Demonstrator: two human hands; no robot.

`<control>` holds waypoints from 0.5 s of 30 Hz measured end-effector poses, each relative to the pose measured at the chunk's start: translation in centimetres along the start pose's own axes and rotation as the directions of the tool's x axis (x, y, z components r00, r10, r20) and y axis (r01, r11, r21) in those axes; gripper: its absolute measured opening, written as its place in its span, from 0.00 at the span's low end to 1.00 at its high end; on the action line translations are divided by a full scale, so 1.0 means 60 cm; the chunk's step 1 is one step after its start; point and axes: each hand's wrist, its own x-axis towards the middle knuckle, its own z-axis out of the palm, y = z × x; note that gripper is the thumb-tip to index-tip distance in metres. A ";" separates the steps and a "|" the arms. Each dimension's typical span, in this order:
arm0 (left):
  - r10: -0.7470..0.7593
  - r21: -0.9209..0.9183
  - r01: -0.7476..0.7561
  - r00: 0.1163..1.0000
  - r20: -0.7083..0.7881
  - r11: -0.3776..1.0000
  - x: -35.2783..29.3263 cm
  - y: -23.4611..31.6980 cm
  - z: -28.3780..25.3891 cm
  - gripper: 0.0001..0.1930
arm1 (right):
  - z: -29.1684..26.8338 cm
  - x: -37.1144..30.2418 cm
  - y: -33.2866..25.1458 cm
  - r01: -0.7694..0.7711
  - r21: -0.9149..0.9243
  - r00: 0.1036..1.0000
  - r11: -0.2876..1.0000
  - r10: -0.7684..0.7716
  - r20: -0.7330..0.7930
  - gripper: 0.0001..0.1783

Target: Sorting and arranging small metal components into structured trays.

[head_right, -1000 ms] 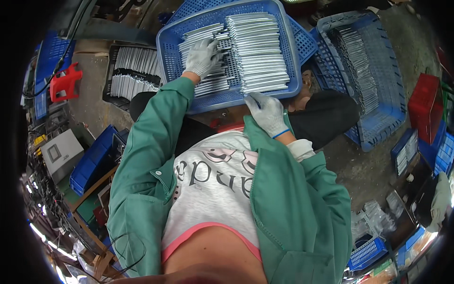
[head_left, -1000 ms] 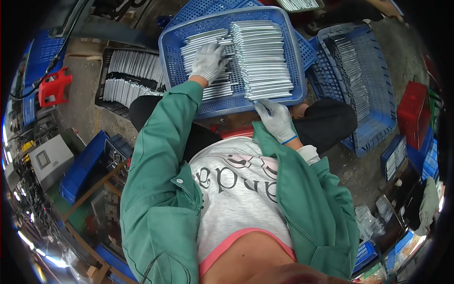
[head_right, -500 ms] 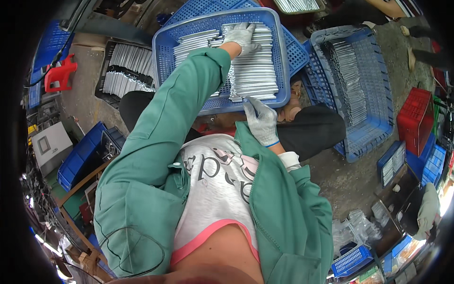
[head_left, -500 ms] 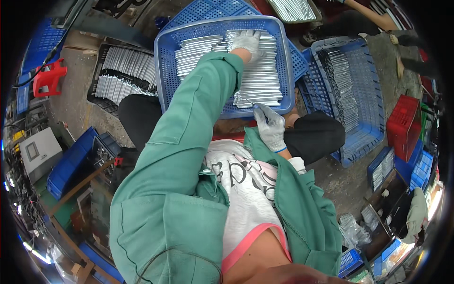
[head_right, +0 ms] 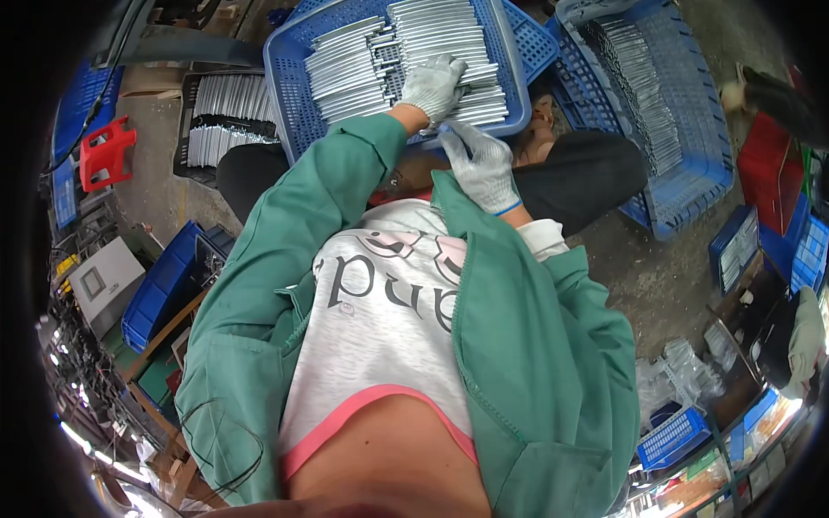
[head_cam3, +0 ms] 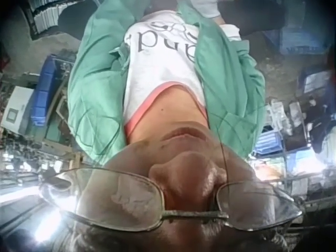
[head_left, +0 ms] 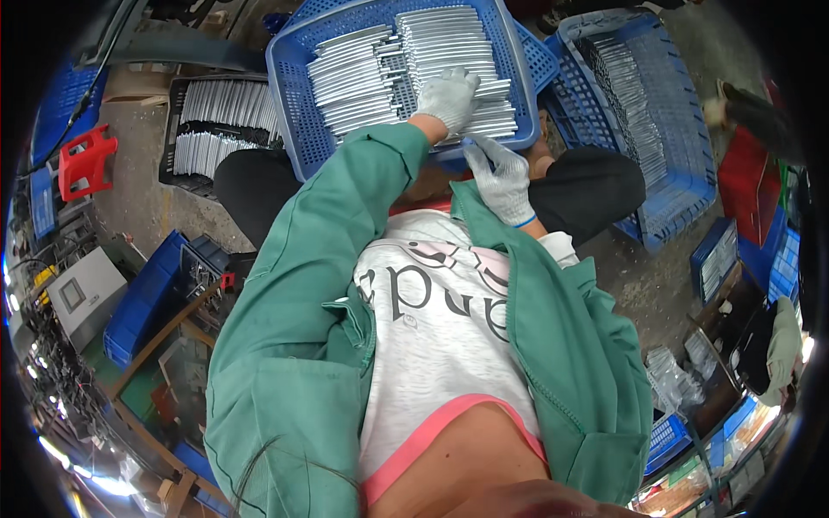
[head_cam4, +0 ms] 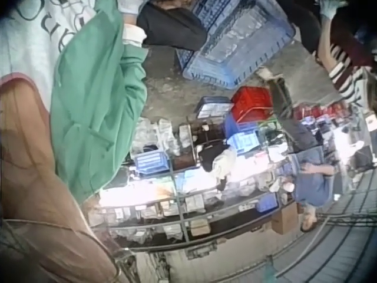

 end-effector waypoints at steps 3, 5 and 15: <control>0.015 0.009 -0.015 1.000 0.019 1.000 -0.006 0.007 -0.023 0.18 | -0.001 -0.007 -0.009 0.027 -0.002 1.000 1.000 -0.027 -0.013 0.11; -0.081 -0.061 0.085 0.994 0.067 0.995 -0.008 0.013 -0.049 0.17 | 0.000 -0.012 -0.012 0.079 -0.083 0.997 0.993 -0.078 0.010 0.10; -0.193 -0.979 0.177 0.962 0.193 -0.097 -0.083 0.003 -0.165 0.12 | 0.043 -0.006 -0.035 0.397 -0.456 0.877 0.796 -0.183 0.444 0.13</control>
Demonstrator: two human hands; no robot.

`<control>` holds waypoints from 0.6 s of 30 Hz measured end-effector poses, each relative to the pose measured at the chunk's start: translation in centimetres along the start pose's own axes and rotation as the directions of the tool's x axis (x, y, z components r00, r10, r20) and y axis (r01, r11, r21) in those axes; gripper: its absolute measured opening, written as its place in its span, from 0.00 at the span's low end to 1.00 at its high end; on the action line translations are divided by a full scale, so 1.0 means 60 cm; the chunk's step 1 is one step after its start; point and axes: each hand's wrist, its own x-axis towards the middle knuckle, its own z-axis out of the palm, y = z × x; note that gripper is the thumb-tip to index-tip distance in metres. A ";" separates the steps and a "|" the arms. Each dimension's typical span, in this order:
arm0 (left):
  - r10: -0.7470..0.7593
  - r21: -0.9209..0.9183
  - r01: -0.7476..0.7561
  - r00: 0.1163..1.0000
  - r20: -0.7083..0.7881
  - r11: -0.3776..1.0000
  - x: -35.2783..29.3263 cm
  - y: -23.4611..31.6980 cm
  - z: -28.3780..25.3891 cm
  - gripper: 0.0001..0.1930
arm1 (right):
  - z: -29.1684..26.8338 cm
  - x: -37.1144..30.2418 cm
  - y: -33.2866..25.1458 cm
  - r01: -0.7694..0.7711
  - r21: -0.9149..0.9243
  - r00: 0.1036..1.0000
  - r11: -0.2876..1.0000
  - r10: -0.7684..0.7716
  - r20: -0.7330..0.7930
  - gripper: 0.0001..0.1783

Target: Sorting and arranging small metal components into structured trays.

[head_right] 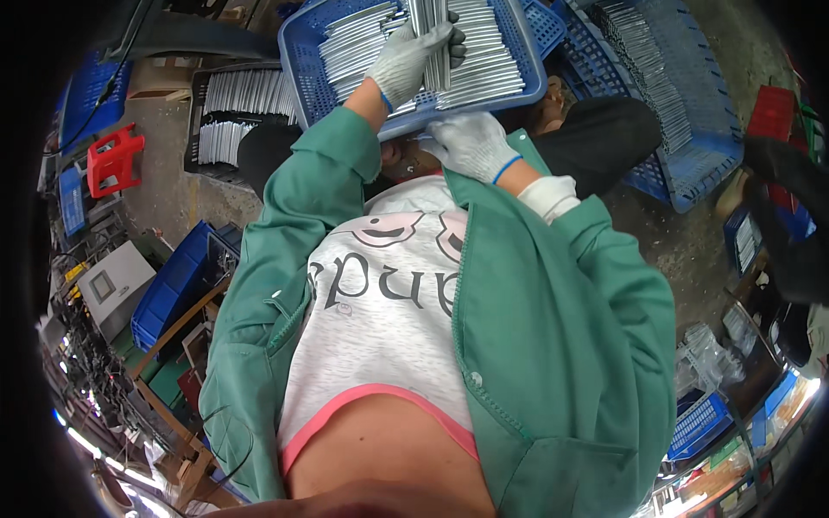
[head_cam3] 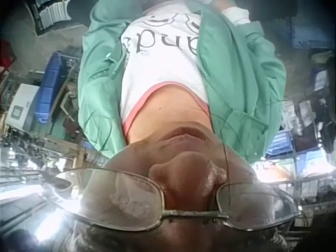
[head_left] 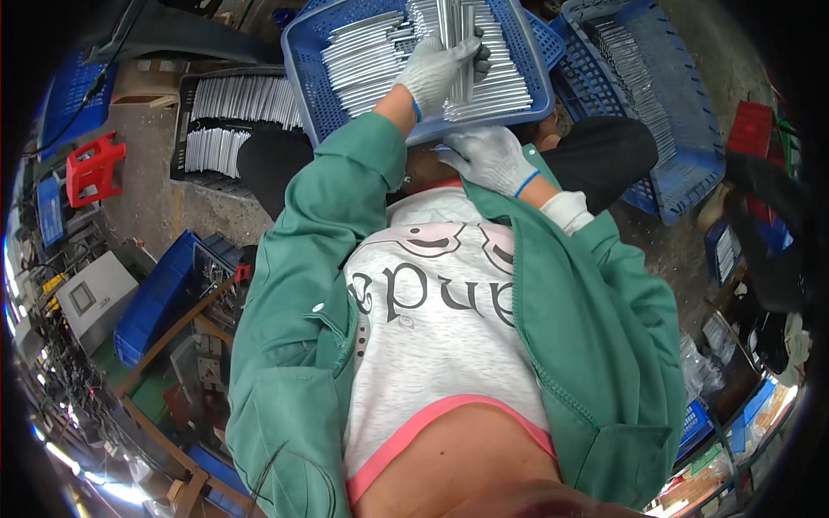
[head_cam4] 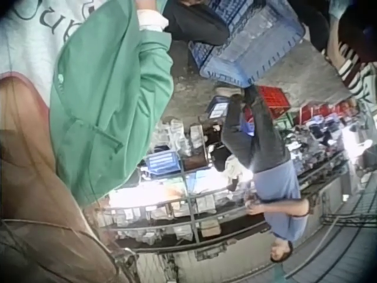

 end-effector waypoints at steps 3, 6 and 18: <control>-0.021 -0.248 0.038 0.997 0.070 0.968 -0.047 0.005 -0.008 0.14 | 0.013 0.021 -0.013 0.105 -0.118 0.989 0.987 -0.092 0.115 0.15; -0.003 -0.291 0.012 0.999 0.034 0.957 -0.084 -0.003 -0.018 0.14 | -0.009 0.054 -0.039 0.139 -0.312 0.933 0.940 -0.018 0.360 0.15; 0.088 0.597 -0.003 0.990 -0.113 0.802 -0.201 0.028 -0.141 0.09 | -0.093 0.006 -0.048 -0.112 -0.074 0.991 0.991 0.117 0.069 0.16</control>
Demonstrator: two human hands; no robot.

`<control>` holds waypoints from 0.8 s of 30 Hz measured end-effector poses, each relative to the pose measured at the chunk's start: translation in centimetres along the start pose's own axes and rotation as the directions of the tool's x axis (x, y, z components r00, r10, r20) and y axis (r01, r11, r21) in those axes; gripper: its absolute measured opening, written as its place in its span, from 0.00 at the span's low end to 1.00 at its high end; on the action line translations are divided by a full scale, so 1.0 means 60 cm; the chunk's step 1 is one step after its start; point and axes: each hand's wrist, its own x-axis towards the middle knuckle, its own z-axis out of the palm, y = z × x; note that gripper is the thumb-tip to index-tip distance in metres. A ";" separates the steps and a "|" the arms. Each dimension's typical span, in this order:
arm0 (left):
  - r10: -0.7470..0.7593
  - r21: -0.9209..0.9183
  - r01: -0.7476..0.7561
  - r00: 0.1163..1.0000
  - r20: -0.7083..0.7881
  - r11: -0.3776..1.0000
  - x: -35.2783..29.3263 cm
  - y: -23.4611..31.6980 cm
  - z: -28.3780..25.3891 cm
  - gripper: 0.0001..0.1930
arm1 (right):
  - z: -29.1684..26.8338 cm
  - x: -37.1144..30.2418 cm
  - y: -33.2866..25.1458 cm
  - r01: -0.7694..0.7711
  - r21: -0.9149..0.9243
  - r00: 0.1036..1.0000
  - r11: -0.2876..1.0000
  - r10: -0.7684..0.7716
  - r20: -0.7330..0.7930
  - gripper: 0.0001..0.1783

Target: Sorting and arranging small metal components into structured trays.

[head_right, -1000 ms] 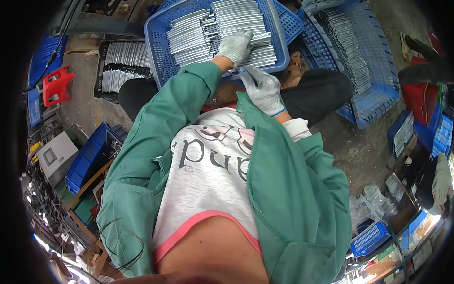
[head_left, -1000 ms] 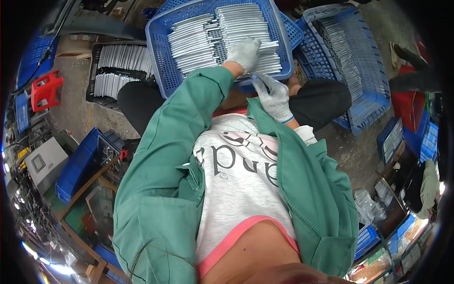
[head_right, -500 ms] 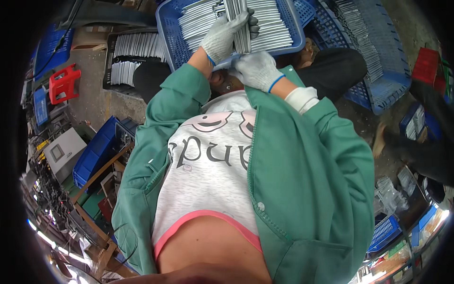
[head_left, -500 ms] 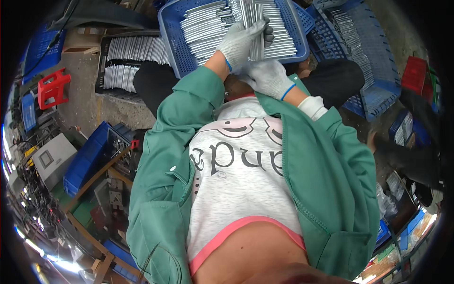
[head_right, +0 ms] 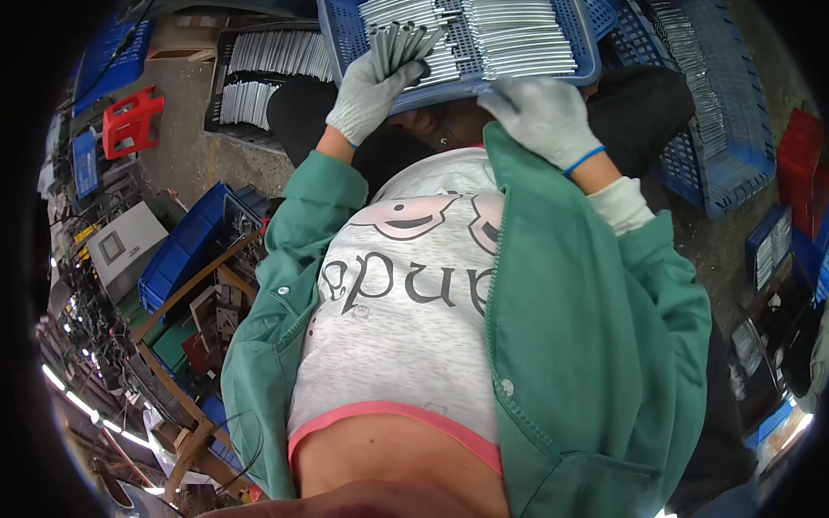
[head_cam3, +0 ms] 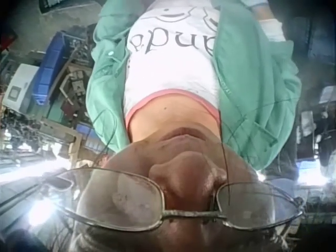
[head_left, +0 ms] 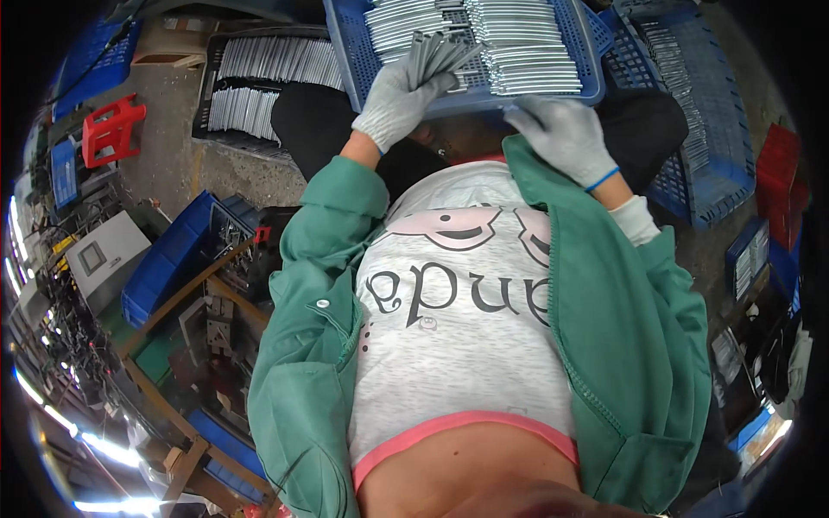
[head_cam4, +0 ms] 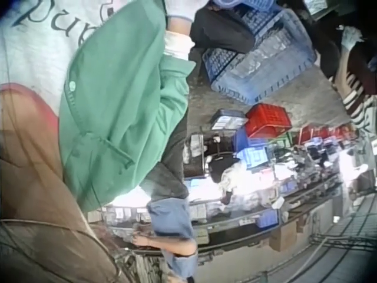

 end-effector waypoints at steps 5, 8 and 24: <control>0.165 -0.002 -0.165 0.985 0.047 0.986 -0.030 -0.039 -0.019 0.09 | -0.050 -0.002 -0.005 -0.052 0.186 0.993 0.981 0.071 -0.094 0.17; 0.268 0.167 -0.263 0.964 -0.006 0.950 -0.038 -0.059 -0.024 0.13 | -0.056 0.004 -0.013 0.012 0.163 0.992 0.987 0.009 -0.124 0.15; 0.395 0.432 -0.365 0.918 0.023 0.825 -0.050 -0.065 -0.034 0.17 | -0.065 -0.004 -0.032 0.194 0.006 0.970 0.981 -0.191 -0.148 0.13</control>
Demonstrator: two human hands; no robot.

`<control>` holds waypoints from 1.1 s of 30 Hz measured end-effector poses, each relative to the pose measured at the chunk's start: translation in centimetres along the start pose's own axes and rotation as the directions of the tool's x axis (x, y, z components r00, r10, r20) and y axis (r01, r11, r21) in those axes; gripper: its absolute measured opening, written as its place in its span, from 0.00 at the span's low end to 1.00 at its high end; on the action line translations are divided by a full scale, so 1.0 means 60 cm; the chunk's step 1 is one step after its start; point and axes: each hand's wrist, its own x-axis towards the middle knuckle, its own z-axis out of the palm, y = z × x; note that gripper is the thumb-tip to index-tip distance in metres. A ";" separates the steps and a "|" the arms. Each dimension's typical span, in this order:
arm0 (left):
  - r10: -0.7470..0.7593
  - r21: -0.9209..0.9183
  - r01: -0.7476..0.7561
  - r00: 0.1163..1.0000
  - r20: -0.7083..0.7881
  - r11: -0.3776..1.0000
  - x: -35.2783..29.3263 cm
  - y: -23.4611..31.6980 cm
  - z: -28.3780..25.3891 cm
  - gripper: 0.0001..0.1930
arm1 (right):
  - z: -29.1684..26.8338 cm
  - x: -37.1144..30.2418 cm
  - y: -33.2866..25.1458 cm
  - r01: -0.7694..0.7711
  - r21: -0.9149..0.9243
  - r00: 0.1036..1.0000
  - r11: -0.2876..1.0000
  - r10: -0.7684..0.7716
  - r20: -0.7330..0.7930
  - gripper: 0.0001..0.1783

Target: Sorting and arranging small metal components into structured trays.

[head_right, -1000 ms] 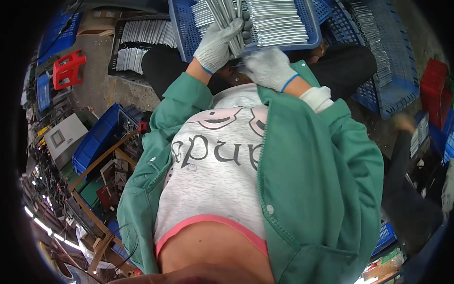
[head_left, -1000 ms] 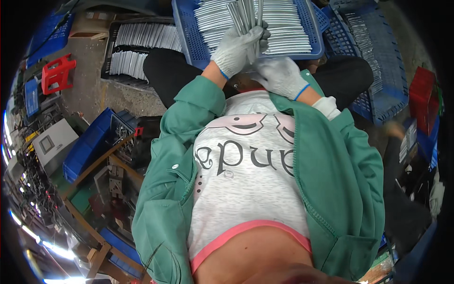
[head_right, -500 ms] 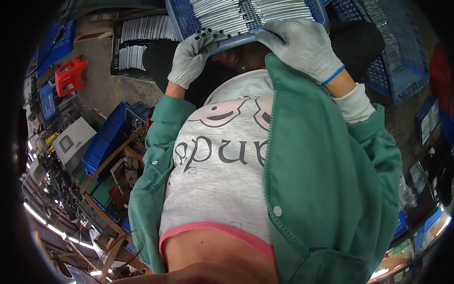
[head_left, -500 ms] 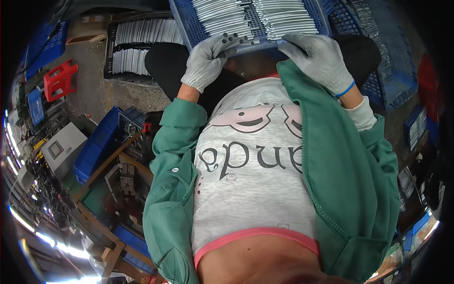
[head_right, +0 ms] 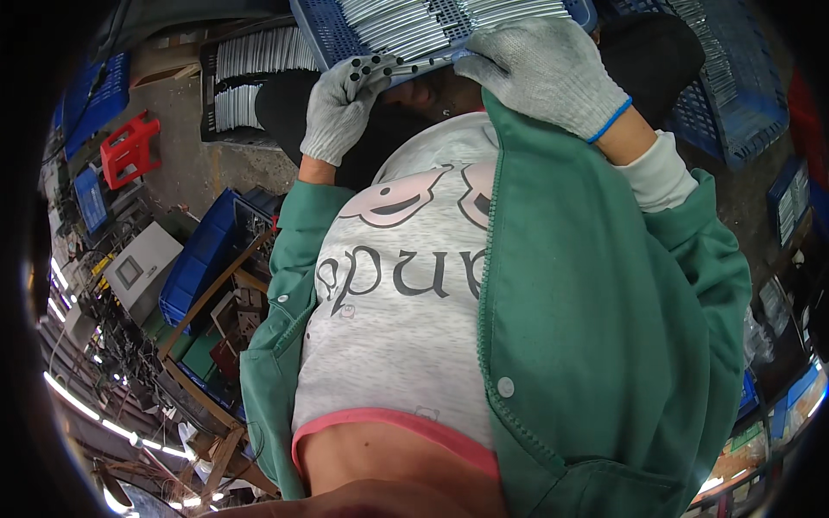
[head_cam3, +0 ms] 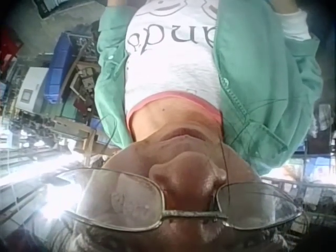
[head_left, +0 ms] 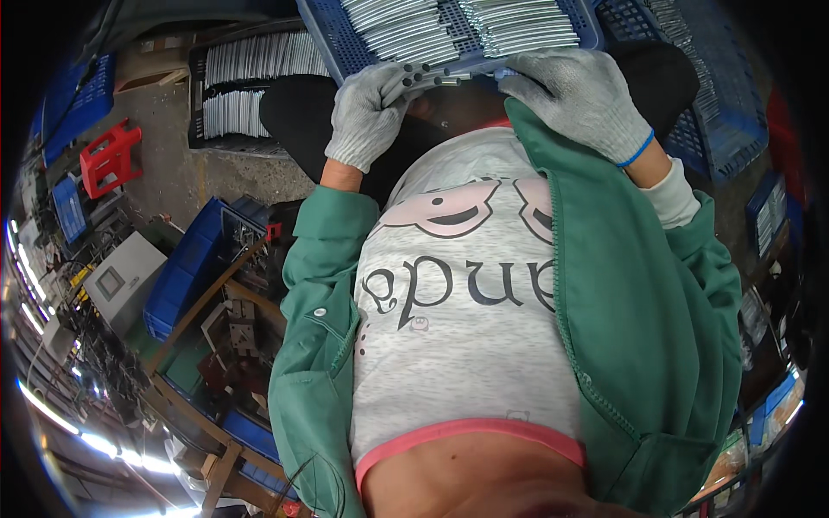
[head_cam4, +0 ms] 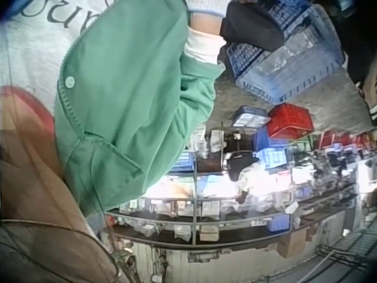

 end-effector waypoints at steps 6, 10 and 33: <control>0.037 0.065 -0.037 0.999 0.005 0.997 -0.001 0.004 0.001 0.18 | 0.005 -0.002 0.003 0.002 -0.017 0.999 1.000 -0.001 0.038 0.12; 0.042 0.045 -0.040 0.999 -0.032 0.998 -0.003 0.021 -0.004 0.17 | -0.035 0.024 -0.030 -0.094 0.092 0.983 0.991 0.078 0.164 0.12; 0.191 0.228 -0.158 0.972 -0.133 0.961 -0.002 0.062 -0.010 0.10 | -0.025 0.036 -0.033 -0.257 0.027 0.937 0.966 0.242 0.251 0.13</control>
